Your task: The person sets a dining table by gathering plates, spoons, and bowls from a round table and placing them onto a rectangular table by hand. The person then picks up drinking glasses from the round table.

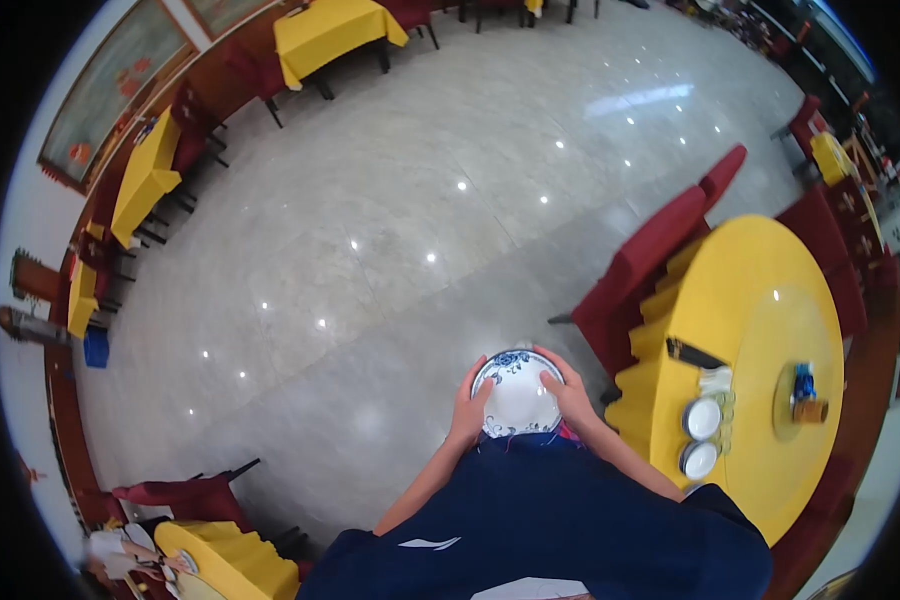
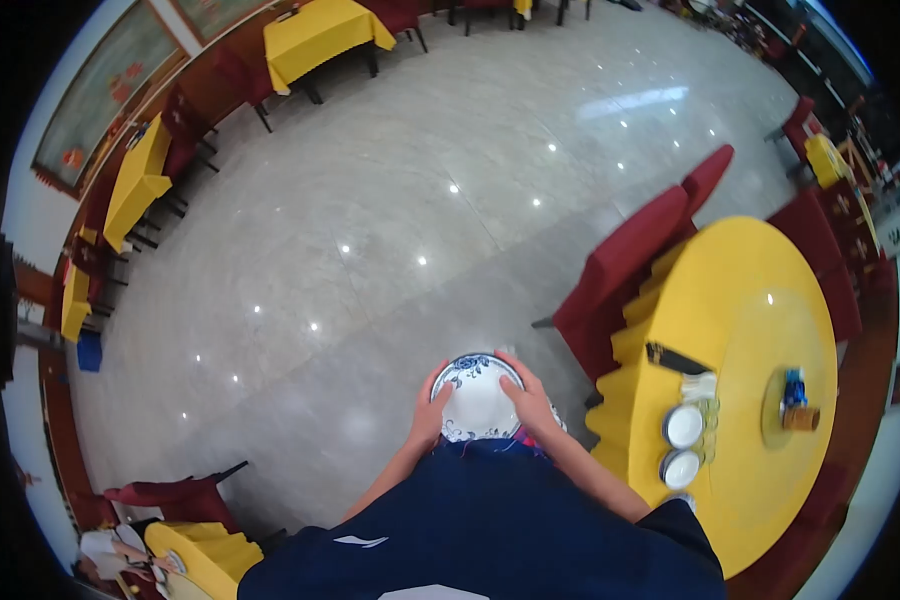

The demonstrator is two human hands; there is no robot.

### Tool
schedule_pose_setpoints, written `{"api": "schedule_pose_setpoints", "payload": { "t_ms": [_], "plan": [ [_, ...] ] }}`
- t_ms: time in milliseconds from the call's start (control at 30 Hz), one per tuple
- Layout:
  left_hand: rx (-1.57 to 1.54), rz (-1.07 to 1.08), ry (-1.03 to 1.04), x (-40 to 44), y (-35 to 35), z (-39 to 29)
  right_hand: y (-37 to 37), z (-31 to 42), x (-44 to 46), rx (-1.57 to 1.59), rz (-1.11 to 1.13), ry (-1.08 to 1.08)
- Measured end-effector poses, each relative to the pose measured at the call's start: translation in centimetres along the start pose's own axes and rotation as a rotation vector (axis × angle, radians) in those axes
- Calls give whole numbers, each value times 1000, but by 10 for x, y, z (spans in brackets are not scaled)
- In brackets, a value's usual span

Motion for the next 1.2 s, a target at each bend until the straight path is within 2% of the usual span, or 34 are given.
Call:
{"api": "schedule_pose_setpoints", "payload": {
  "t_ms": [133,233,333,400,467,567,700,800,867,1000,1067,1200],
  "plan": [
    [86,-43,68,76,-31,-55,28,7,103,60,48,11],
    [27,-86,-25,156,-28,-82,16,8,191,-38,32,-24],
    [51,-44,-43,237,-16,-115,9,43,263,-48,21,-37],
    [53,-51,-14,279,1,-161,15,84,313,-35,32,-61],
    [46,-50,28,317,12,-207,26,117,362,126,84,31],
    [53,-138,126,364,7,-259,48,154,435,7,201,-62],
    [-31,-257,210,417,-27,-302,93,172,532,-122,353,-92],
    [-109,-378,195,440,-54,-318,127,168,583,-221,463,-42],
    [-194,-419,197,460,-77,-325,153,165,615,-187,535,81],
    [-266,-466,198,532,-134,-376,215,169,708,-188,545,143],
    [-210,-515,117,565,-161,-411,243,168,755,-249,523,164],
    [-136,-567,141,645,-223,-481,319,216,846,-266,532,76]
  ]
}}
Point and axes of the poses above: each hand's wrist, its own x-axis towards the middle knuckle, its own y-axis out of the palm, z = x × y, the point moved 6 cm from there along x, towards the middle knuckle, and after that the axes turned 1 degree about -y, right-handed, at the moved point
